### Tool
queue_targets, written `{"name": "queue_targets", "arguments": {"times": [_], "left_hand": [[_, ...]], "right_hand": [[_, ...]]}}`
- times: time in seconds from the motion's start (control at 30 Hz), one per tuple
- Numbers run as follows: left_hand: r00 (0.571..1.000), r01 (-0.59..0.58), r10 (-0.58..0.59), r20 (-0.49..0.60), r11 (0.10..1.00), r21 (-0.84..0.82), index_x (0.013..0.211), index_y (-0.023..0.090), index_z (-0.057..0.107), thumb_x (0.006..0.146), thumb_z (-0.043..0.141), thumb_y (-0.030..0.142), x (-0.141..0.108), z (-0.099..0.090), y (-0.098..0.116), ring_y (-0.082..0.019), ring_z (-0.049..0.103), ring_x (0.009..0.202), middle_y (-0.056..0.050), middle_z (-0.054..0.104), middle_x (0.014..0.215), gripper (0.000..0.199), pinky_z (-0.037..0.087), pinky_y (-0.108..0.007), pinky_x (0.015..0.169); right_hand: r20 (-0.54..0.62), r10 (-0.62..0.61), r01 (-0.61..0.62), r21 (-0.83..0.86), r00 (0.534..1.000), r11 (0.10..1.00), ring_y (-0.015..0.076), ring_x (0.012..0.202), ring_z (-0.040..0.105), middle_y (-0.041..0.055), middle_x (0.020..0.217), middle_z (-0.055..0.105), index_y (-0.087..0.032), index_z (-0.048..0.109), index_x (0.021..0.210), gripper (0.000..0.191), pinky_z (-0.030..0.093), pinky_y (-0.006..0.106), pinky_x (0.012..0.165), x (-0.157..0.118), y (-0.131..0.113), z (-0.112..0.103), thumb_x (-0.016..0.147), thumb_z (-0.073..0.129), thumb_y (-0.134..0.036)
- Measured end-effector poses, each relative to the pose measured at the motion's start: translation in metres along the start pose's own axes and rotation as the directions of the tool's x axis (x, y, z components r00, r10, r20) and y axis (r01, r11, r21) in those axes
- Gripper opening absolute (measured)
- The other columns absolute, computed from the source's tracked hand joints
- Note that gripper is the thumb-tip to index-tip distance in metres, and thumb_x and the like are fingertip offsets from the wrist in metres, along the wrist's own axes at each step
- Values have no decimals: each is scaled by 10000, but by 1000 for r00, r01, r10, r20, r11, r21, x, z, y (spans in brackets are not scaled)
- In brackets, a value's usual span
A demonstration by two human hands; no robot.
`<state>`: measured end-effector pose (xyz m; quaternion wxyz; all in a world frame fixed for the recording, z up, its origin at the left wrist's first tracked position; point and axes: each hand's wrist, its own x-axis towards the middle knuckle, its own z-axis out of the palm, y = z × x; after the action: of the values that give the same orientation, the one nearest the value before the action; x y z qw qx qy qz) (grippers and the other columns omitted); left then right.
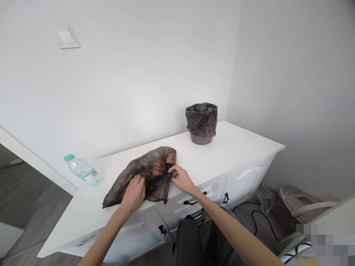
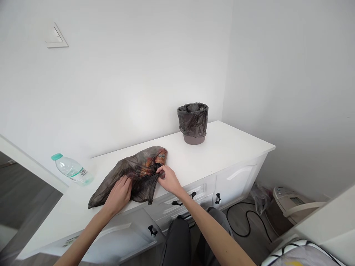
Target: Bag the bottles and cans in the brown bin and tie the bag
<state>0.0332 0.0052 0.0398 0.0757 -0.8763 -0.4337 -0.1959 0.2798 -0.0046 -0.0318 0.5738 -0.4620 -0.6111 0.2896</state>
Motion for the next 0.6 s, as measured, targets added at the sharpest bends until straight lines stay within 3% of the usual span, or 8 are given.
{"name": "queue_targets", "arguments": {"times": [0.13,0.3,0.47,0.6], "left_hand": [[998,62,-62,0,992,-106,1048,208,634,1008,340,241,27,3,20,-295,646,1018,-135,638,1043,298,559,-444,900],[991,130,-127,34,985,-113,1052,197,644,992,408,251,50,19,43,-319,645,1104,-161,584,1130,249,557,-439,916],[970,237,-232,72,969,-73,1170,209,597,948,517,279,54,36,45,-333,690,1020,-177,560,1231,247,553,-404,753],[957,282,-279,81,959,-35,1252,181,547,968,513,371,41,35,39,-347,705,1018,-202,586,1282,344,533,-388,723]], "right_hand": [[5,-5,5,-7,1000,1000,202,914,677,42,1018,694,-219,657,970,199,554,323,771,0,1,0,787,604,-161],[8,4,-4,-16,1000,1000,208,920,675,45,1015,694,-216,657,974,221,549,331,776,0,-1,-1,773,586,-158],[15,15,-15,-17,1000,1000,206,898,675,49,1010,699,-215,649,972,199,553,334,768,0,-4,-1,783,592,-193],[11,23,-23,-12,1000,1000,206,895,677,48,997,708,-217,647,959,193,552,330,756,1,-4,-1,774,594,-197]]}}
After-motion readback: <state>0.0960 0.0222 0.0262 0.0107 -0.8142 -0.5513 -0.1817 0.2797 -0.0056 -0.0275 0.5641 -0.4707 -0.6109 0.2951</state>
